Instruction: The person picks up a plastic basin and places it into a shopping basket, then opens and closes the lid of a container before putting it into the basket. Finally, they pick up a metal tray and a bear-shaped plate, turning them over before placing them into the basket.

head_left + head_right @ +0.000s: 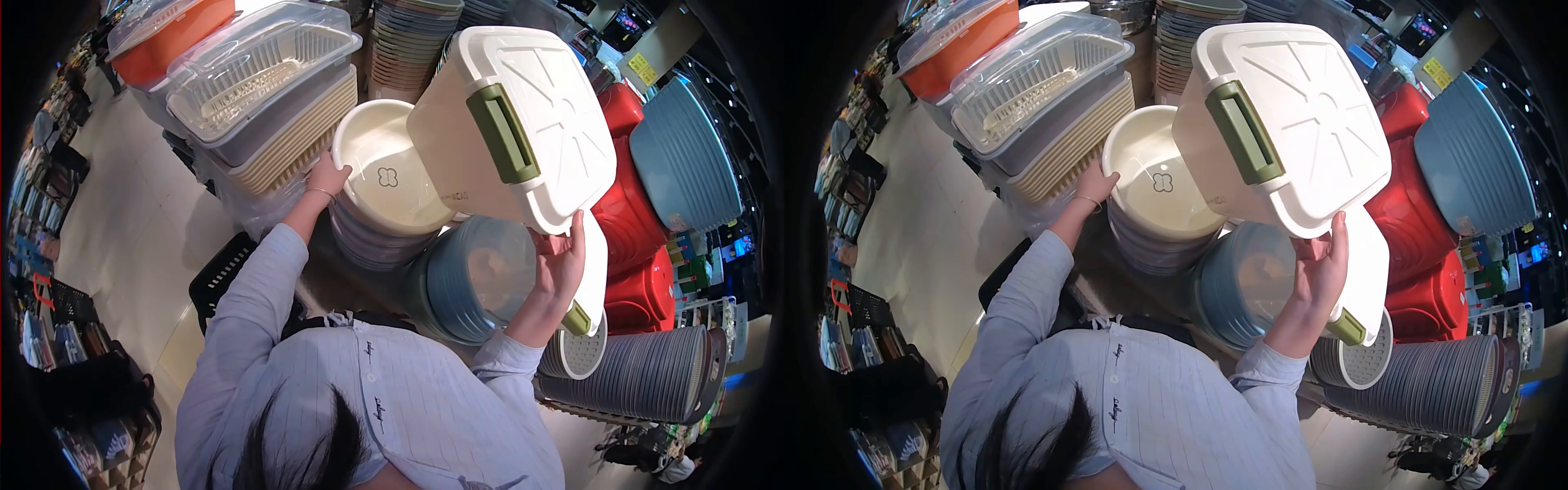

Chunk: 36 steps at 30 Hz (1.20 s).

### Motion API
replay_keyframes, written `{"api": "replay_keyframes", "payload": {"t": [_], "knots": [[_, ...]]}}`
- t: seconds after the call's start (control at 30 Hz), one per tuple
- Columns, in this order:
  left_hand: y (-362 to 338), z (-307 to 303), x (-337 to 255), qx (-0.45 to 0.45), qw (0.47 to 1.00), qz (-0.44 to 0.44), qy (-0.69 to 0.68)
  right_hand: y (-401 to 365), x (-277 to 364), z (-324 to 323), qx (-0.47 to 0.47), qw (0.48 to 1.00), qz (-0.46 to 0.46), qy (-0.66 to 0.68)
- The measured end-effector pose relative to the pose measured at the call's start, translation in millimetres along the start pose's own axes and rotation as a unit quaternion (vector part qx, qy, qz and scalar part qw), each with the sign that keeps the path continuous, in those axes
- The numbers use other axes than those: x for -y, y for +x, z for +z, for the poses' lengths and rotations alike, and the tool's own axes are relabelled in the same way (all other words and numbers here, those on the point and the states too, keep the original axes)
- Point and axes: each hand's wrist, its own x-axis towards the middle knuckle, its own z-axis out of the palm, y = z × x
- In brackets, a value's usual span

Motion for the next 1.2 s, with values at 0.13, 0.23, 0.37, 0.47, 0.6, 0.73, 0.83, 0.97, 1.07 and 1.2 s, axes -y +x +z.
{"api": "replay_keyframes", "payload": {"t": [0.13, 0.23, 0.37, 0.47, 0.6, 0.73, 0.83, 0.97, 1.07, 1.2], "knots": [[8, -17, -15, 0.191, 0.958, -0.082, -0.198, -2, 2, -2, -0.017, 1.0, -0.007, -0.008], [-20, -51, -48, 0.132, 0.953, -0.055, -0.266, -9, 9, 2, -0.004, 0.999, -0.018, 0.031], [-29, -81, -40, 0.119, 0.957, -0.06, -0.257, -19, 25, 5, 0.025, 0.993, -0.013, 0.113], [-46, -113, -39, 0.139, 0.935, -0.074, -0.319, -23, 39, -2, 0.064, 0.985, -0.041, 0.152], [-90, -161, -28, 0.137, 0.904, -0.12, -0.387, -30, 52, 15, -0.011, 0.987, -0.105, 0.119], [-139, -208, 6, 0.15, 0.889, -0.155, -0.405, -21, 51, 6, 0.071, 0.986, -0.093, 0.121], [-178, -238, 22, 0.123, 0.878, -0.194, -0.419, -11, 33, 12, 0.078, 0.99, -0.074, 0.092], [-226, -272, 54, 0.078, 0.86, -0.249, -0.44, 0, -5, 21, 0.095, 0.99, -0.015, 0.102], [-260, -292, 79, 0.053, 0.85, -0.261, -0.454, -4, -28, 29, 0.07, 0.996, -0.005, 0.063], [-297, -315, 103, 0.02, 0.836, -0.289, -0.467, -13, -50, 35, 0.014, 1.0, 0.002, -0.016]]}}
